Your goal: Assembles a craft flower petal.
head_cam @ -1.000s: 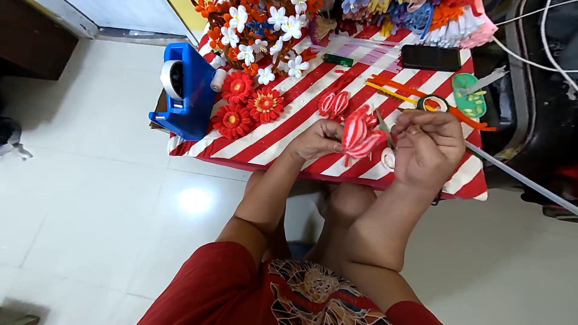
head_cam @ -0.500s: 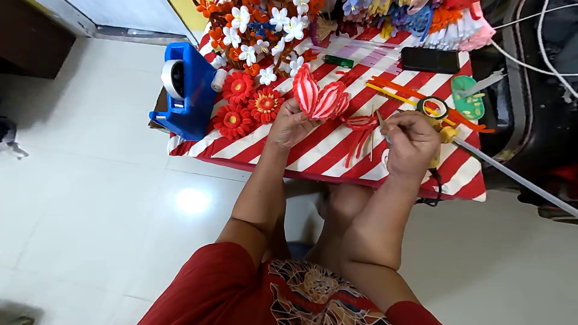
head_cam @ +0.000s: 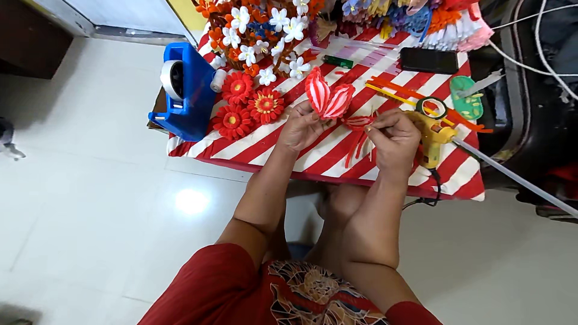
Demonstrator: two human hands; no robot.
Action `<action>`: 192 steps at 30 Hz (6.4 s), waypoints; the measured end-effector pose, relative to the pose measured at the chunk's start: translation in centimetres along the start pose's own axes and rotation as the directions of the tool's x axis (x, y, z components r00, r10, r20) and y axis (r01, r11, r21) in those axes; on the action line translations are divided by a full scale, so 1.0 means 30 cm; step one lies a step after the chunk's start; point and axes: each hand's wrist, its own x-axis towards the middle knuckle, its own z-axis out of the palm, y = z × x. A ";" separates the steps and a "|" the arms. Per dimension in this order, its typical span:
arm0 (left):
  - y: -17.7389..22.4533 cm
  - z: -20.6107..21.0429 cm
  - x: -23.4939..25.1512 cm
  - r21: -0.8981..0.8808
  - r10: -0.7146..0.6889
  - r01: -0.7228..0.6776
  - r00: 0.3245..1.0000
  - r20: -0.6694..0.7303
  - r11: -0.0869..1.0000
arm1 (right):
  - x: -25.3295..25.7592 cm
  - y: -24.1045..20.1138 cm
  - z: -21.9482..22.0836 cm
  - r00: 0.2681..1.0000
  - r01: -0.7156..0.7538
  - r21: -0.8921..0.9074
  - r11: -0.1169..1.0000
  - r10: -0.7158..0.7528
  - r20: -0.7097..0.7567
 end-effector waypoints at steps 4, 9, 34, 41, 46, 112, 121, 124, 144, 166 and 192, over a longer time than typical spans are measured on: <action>-0.011 0.000 0.002 0.004 -0.002 0.002 1.000 -0.023 1.000 | -0.001 0.003 -0.008 0.999 -0.033 -0.053 0.998 0.033 -0.002; -0.011 -0.005 0.003 0.129 0.039 -0.026 0.994 -0.106 0.991 | 0.003 0.007 -0.021 0.996 -0.060 -0.198 0.978 0.046 -0.072; -0.005 -0.012 0.007 0.280 0.108 -0.068 0.986 -0.130 0.958 | 0.025 -0.126 0.009 0.664 -0.675 -0.584 0.452 0.717 -0.212; 0.001 -0.010 0.007 0.283 0.114 -0.067 0.982 -0.152 0.957 | 0.016 -0.167 -0.043 0.772 -0.597 -0.599 0.534 0.585 -0.249; 0.001 -0.009 0.007 0.273 0.111 -0.063 0.981 -0.162 0.960 | 0.004 -0.184 -0.056 0.835 -0.541 -0.526 0.656 0.495 -0.242; -0.040 0.006 0.003 0.111 0.058 -0.049 0.995 -0.078 0.993 | 0.004 -0.070 0.020 0.962 -0.265 -0.161 0.951 0.272 0.022; -0.037 0.003 0.009 0.095 0.073 -0.065 0.993 -0.089 0.993 | 0.005 -0.057 -0.014 0.955 -0.293 -0.080 0.953 0.289 -0.061; -0.021 -0.005 0.011 0.134 0.123 -0.106 0.984 -0.128 0.985 | 0.006 -0.025 -0.025 0.946 -0.318 -0.264 0.911 0.289 -0.143; 0.021 -0.013 0.010 0.029 0.151 -0.148 0.980 -0.129 0.989 | 0.035 -0.005 0.029 0.899 -0.381 -0.760 0.526 0.403 -0.172; 0.015 -0.014 0.009 0.024 0.134 -0.133 0.985 -0.105 0.991 | 0.006 -0.006 -0.004 0.999 0.029 -0.014 0.999 -0.029 -0.017; -0.046 0.008 0.006 0.033 0.064 -0.061 0.994 -0.085 0.998 | 0.011 -0.016 0.055 0.963 -0.179 0.207 0.962 0.214 -0.164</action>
